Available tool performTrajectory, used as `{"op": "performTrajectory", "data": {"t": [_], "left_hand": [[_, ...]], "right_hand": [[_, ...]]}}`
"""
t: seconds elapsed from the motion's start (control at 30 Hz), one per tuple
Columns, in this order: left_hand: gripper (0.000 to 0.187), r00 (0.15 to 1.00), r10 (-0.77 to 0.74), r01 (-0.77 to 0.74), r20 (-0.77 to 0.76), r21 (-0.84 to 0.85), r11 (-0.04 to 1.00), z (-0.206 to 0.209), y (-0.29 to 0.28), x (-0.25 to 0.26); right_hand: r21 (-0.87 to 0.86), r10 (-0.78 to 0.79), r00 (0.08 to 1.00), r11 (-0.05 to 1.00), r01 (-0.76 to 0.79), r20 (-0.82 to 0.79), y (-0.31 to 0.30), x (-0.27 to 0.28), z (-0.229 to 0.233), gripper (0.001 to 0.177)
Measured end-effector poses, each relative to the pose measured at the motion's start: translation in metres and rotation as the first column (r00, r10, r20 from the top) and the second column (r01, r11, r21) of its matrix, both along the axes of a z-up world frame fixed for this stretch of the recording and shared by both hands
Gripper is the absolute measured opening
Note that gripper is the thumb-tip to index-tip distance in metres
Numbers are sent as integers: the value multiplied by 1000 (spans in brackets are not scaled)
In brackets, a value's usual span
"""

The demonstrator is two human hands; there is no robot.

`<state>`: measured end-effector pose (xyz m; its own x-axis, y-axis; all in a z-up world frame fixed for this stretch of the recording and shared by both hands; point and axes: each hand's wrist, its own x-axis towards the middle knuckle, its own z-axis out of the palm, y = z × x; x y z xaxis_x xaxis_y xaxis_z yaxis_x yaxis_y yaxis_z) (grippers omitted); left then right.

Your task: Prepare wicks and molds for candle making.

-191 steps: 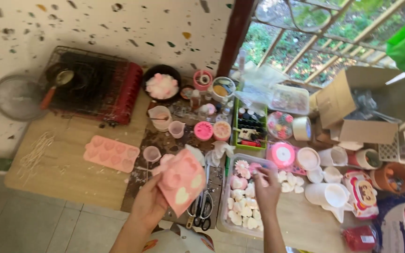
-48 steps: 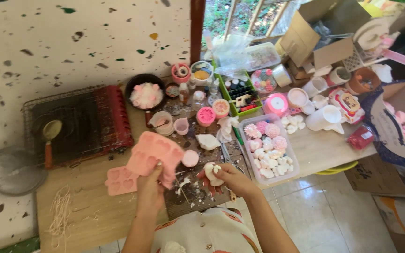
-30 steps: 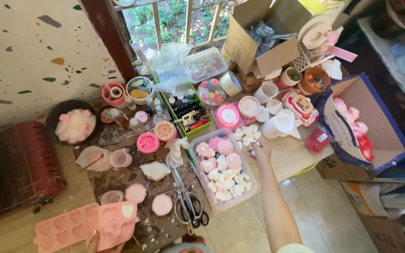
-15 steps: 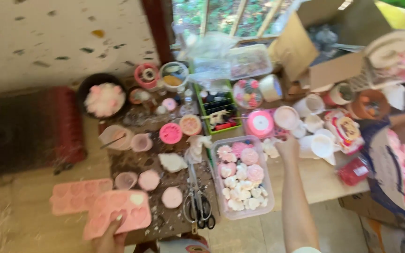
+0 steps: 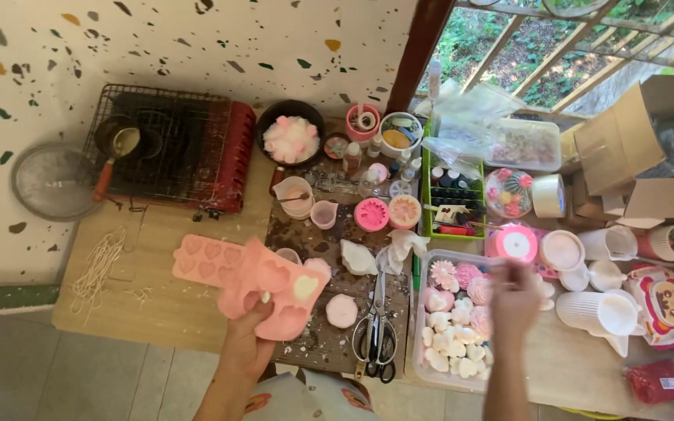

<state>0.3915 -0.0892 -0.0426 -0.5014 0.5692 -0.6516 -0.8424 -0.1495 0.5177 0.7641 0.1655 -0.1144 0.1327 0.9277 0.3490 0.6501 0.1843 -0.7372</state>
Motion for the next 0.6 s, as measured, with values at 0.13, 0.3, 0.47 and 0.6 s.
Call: {"op": "performTrajectory", "data": {"t": [0.13, 0.3, 0.47, 0.6], "left_hand": [[48, 984, -130, 136, -123, 42, 990, 25, 7, 6], [30, 806, -396, 249, -440, -355, 901, 18, 0, 15], [31, 431, -424, 185, -797, -382, 906, 29, 0, 27], [30, 538, -369, 151, -758, -344, 927, 25, 1, 29]], "right_hand": [[-456, 500, 817, 679, -576, -287, -91, -152, 100, 31], [-589, 589, 733, 474, -655, -341, -148, -218, 192, 53], [-425, 680, 680, 549, -720, -274, -160, -226, 160, 47], [-450, 661, 646, 477, -755, -382, -155, -225, 169, 40]]}}
